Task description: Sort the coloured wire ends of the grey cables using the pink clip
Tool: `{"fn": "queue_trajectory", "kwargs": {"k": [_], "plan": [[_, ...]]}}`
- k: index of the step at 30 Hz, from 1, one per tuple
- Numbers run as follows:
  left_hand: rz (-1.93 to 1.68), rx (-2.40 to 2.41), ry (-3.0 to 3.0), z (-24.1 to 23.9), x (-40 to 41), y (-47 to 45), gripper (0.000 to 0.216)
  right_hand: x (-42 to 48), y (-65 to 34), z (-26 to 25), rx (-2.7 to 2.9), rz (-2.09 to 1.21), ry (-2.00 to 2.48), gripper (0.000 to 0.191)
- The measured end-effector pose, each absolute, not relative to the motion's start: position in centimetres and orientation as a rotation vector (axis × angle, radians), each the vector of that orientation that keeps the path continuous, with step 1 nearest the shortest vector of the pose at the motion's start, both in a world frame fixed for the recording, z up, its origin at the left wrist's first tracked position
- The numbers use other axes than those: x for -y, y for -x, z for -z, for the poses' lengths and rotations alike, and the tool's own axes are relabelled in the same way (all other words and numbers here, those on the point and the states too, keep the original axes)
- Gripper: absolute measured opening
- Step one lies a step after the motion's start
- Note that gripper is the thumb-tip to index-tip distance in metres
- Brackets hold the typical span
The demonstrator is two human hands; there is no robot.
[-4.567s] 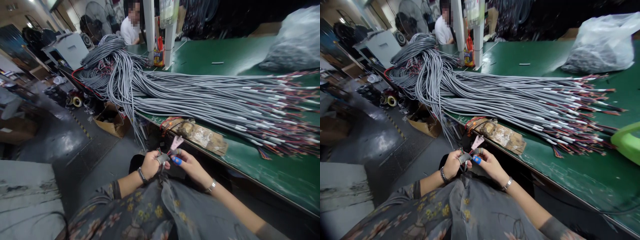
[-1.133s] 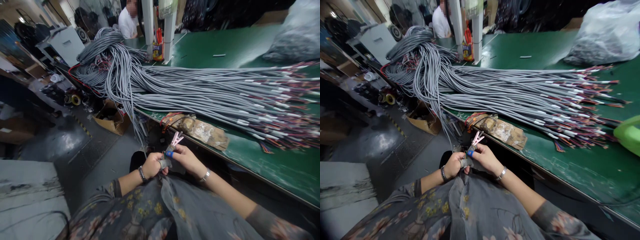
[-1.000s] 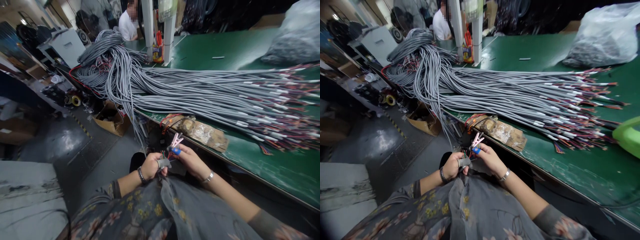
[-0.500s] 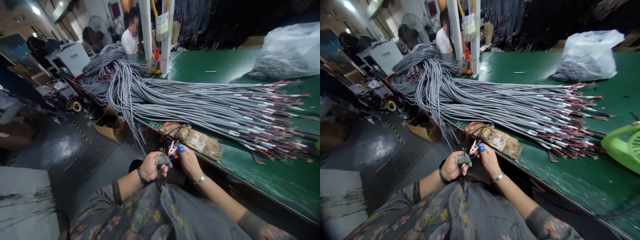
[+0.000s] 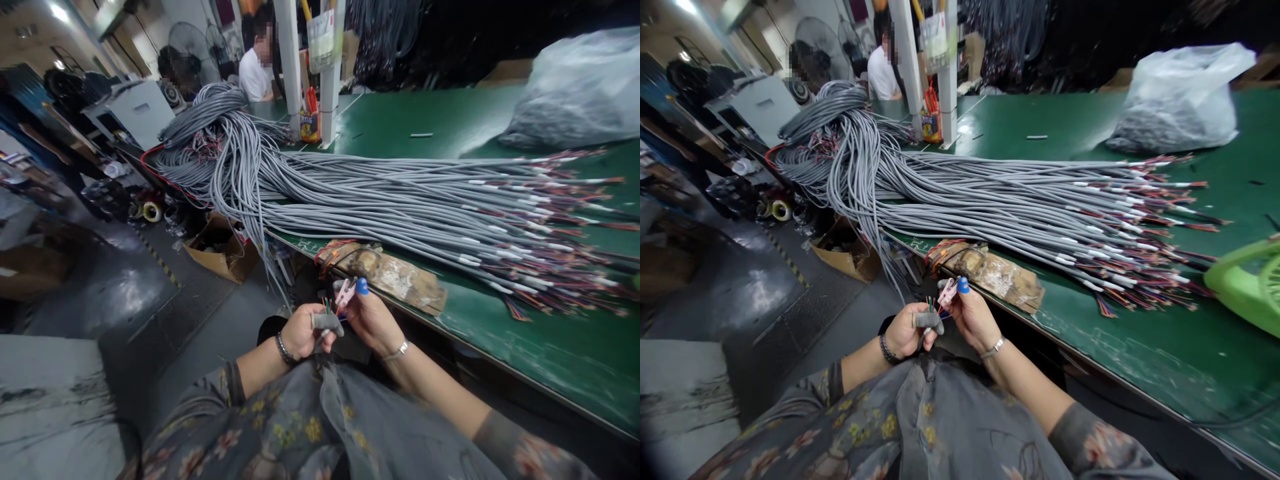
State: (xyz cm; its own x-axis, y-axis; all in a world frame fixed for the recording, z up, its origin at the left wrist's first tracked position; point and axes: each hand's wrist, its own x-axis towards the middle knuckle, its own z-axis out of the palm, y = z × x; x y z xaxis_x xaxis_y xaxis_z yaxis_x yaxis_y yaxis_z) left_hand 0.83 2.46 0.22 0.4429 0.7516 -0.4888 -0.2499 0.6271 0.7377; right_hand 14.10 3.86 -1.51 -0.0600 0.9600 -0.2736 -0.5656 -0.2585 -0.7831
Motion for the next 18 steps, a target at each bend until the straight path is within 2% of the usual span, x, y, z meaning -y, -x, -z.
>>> {"fn": "queue_trajectory", "kwargs": {"k": [10,16,18], "plan": [[-0.665,-0.927,-0.720,-0.4,-1.7,-0.4,0.040,-3.1,-14.8,0.9,0.530,-1.876,0.853,0.057],[-0.781,-0.994,-0.751,-0.8,-0.7,-0.7,0.040,-2.8,-14.9,0.5,0.511,-1.803,0.828,0.035],[-0.835,-1.009,-0.745,-1.0,-0.7,-1.0,0.040,-2.8,-14.9,0.5,0.546,-1.766,0.852,0.033]]}}
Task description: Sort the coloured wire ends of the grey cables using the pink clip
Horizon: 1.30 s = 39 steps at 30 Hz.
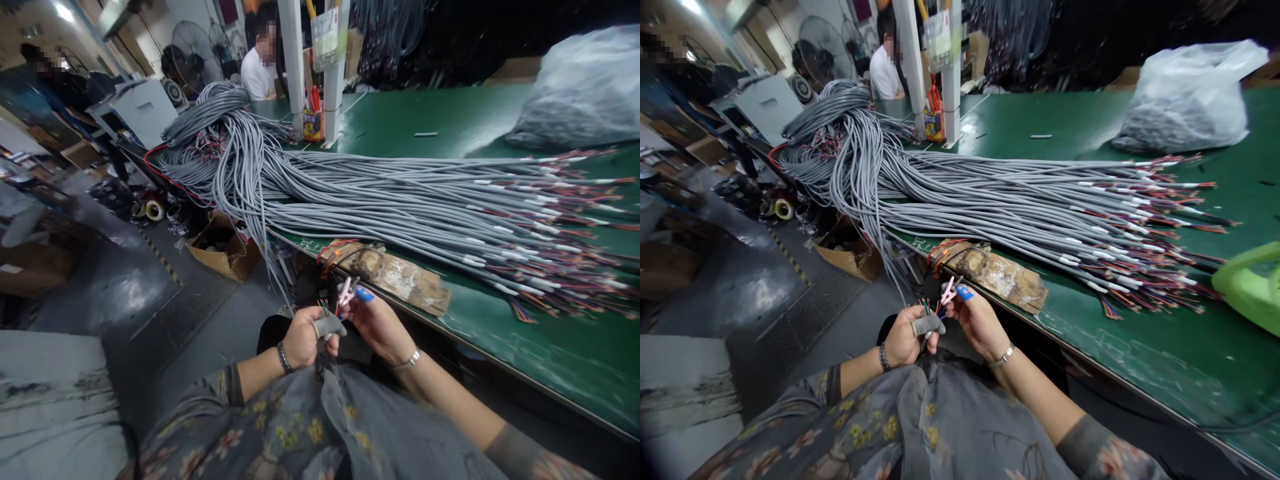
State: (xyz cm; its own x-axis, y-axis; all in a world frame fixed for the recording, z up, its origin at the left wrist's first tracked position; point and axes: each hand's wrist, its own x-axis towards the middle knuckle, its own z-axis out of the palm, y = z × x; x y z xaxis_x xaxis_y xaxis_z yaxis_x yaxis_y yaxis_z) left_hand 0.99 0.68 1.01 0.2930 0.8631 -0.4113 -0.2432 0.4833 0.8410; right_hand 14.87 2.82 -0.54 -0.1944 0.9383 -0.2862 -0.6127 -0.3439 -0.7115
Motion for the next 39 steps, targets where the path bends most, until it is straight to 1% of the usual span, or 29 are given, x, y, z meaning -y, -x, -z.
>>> {"fn": "queue_trajectory", "kwargs": {"k": [4,8,10,14,16,20,29,39], "plan": [[-0.879,-1.034,-0.724,-1.4,-0.7,-1.3,0.038,-2.8,-14.8,1.0,0.590,-1.742,0.889,0.040],[-0.883,-1.044,-0.722,-1.6,-0.8,-1.4,0.036,-2.7,-14.8,1.9,0.714,-1.529,0.987,0.049],[-0.890,-1.043,-0.724,-1.6,-0.8,-1.5,0.035,-2.8,-14.8,2.1,0.775,-1.479,1.008,0.051],[-0.879,-1.049,-0.726,-1.5,-0.9,-1.6,0.035,-3.4,-14.6,2.1,0.636,-1.679,0.902,0.053],[-0.870,-1.061,-0.725,-1.3,-0.9,-1.6,0.036,-3.6,-14.5,2.0,0.529,-1.719,0.867,0.051],[-0.850,-1.079,-0.729,-0.9,-0.9,-1.6,0.037,-3.8,-14.2,1.8,0.444,-1.689,0.839,0.044],[-0.902,-1.071,-0.720,-1.0,-0.6,-1.2,0.036,-3.5,-14.5,1.7,0.357,-1.817,0.763,0.045],[-0.960,-1.092,-0.744,-1.0,-0.1,-1.2,0.043,-3.0,-14.6,0.8,0.480,-1.753,0.809,0.034]]}}
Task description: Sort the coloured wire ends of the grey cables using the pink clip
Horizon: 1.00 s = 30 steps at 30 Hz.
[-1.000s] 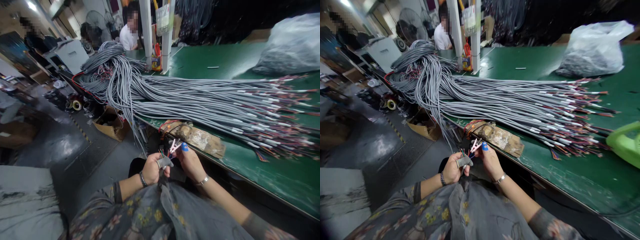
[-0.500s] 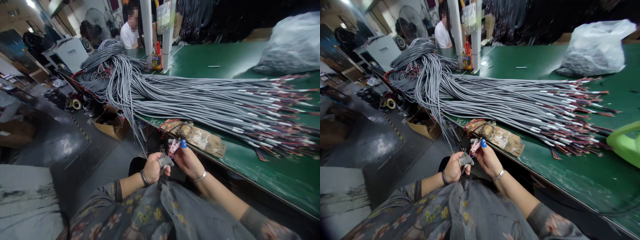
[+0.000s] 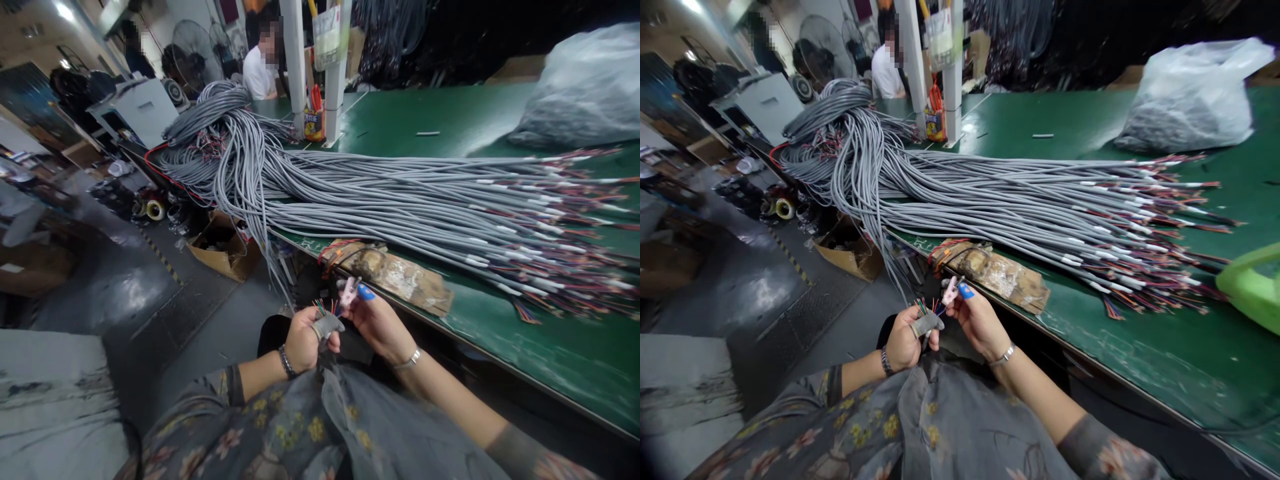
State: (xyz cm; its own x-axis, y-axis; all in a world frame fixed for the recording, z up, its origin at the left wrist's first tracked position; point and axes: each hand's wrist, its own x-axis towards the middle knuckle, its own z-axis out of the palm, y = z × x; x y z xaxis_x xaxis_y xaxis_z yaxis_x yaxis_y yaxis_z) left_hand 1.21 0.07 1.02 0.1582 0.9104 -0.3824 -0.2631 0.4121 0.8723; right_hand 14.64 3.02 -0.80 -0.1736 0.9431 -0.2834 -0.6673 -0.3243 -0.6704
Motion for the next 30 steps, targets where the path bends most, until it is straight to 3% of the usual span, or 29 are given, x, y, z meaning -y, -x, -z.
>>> {"fn": "queue_trajectory", "kwargs": {"k": [22,27,30], "plan": [[-0.935,-1.123,-0.703,-0.9,-0.7,-2.1,0.041,-3.2,-14.5,1.3,0.452,-1.747,0.829,0.037],[-0.949,-1.110,-0.723,-0.7,-0.2,-1.4,0.041,-2.5,-15.1,1.0,0.522,-1.905,0.789,0.051],[-0.936,-1.125,-0.756,-0.4,0.1,-0.7,0.043,-1.8,-15.5,0.9,0.694,-1.970,0.838,0.050]]}}
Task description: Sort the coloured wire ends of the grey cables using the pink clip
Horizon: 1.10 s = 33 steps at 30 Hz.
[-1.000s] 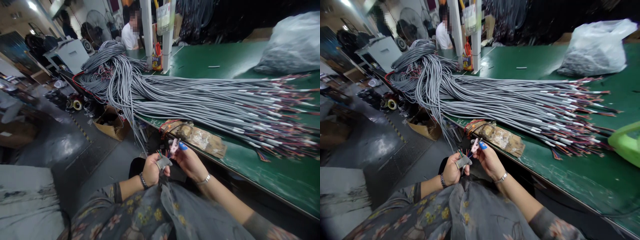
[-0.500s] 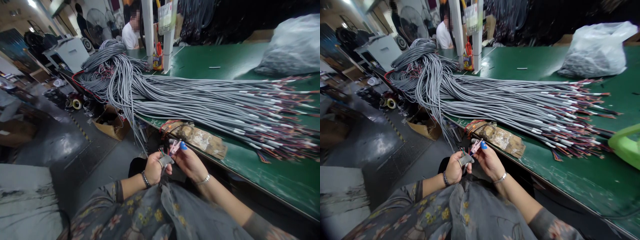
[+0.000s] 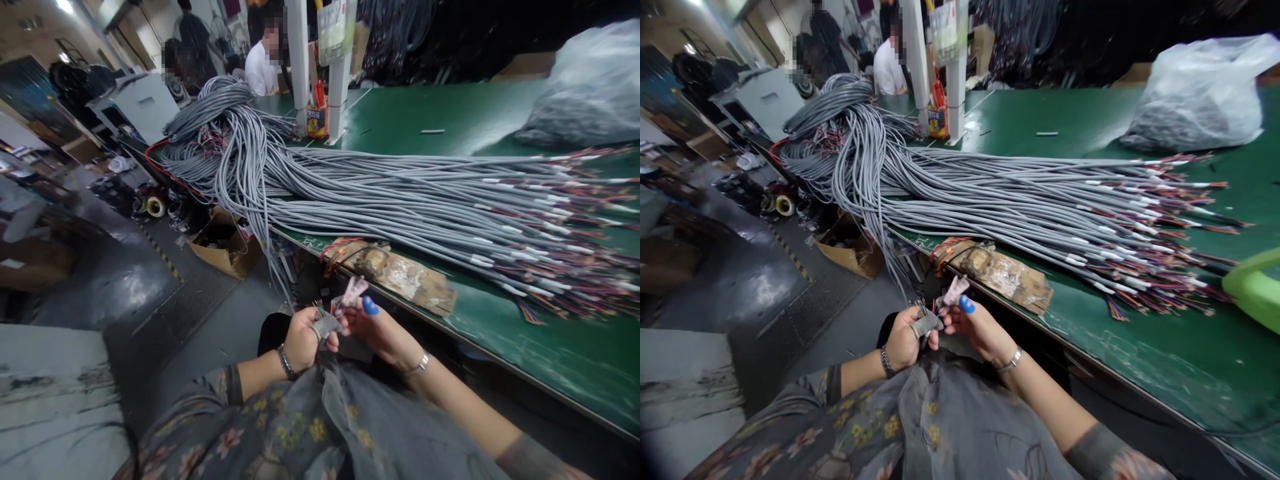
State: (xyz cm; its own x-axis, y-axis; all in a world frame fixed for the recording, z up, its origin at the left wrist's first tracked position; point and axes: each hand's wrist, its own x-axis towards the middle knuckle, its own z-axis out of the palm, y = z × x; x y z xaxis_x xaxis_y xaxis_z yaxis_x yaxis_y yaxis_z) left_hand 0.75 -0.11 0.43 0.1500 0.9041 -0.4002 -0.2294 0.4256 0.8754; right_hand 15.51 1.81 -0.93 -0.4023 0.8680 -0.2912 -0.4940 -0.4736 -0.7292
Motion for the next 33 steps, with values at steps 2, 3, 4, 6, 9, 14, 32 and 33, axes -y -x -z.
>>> {"fn": "queue_trajectory", "kwargs": {"k": [2,3,4,6,9,14,32,33], "plan": [[-0.921,-1.136,-0.806,-0.21,0.28,-0.38,0.043,-1.34,-15.55,0.80,0.817,-1.920,0.909,0.043],[-0.910,-1.139,-0.840,-0.13,0.33,-0.24,0.043,-1.15,-15.49,0.71,0.864,-1.883,0.938,0.040],[-0.896,-1.141,-0.876,-0.07,0.35,-0.14,0.043,-0.99,-15.38,0.61,0.897,-1.845,0.959,0.038],[-0.856,-1.140,-0.949,-0.07,0.34,-0.05,0.042,-0.80,-15.10,0.44,0.930,-1.786,0.976,0.035],[-0.746,-1.116,-1.041,-0.32,0.20,-0.08,0.039,-0.77,-14.84,0.40,0.989,-1.752,0.998,0.031],[-0.710,-1.101,-1.060,-0.85,0.04,-0.04,0.037,-1.00,-15.06,0.64,1.074,-1.710,1.042,0.027],[-0.743,-1.128,-0.977,-1.01,-0.10,0.01,0.040,-1.08,-14.88,0.35,1.035,-1.735,1.072,0.036],[-0.746,-1.130,-0.974,-0.99,-0.08,0.01,0.040,-1.02,-14.86,0.39,1.025,-1.730,1.071,0.036]]}}
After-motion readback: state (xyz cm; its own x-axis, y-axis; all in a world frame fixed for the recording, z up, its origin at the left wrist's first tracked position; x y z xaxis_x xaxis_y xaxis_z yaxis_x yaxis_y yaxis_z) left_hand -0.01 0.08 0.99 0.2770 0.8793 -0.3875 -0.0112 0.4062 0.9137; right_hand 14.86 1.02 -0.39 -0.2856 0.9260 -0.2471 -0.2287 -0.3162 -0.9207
